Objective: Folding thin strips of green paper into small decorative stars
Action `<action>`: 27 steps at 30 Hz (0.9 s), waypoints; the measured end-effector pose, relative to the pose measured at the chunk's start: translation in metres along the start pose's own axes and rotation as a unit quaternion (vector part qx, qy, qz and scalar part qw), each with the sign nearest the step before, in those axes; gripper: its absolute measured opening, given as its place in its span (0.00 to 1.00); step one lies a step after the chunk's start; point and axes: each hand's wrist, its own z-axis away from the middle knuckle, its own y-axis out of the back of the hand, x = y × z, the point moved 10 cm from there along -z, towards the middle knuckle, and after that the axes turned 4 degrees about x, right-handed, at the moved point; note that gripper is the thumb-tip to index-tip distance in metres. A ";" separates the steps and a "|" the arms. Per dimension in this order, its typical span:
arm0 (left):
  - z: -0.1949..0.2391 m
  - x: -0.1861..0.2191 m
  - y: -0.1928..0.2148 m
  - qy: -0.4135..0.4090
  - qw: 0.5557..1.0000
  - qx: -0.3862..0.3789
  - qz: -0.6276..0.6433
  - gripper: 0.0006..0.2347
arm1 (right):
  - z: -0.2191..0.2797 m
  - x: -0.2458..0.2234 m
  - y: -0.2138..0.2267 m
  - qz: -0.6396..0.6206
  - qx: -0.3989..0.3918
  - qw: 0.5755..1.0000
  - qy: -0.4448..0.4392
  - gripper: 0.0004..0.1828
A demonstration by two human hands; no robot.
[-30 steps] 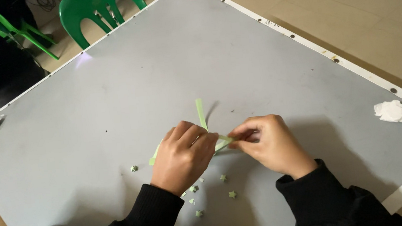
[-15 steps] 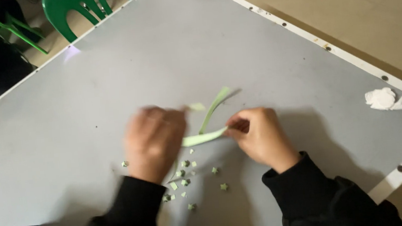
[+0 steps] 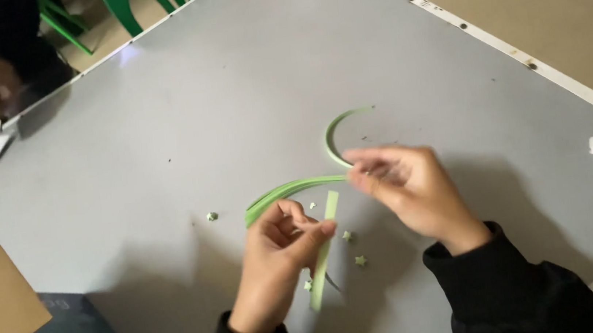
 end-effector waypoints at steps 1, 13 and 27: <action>0.001 -0.002 0.003 -0.001 1.000 0.003 0.006 0.14 | 0.002 -0.003 -0.004 0.006 -0.004 1.000 0.000 0.20; 0.023 -0.003 0.011 -0.083 0.990 -0.055 0.104 0.12 | 0.023 0.032 -0.066 -0.181 -0.090 0.974 -0.100 0.12; 0.023 -0.019 0.064 -0.091 0.979 0.129 0.132 0.14 | 0.045 0.025 -0.106 -0.264 -0.178 0.942 -0.109 0.19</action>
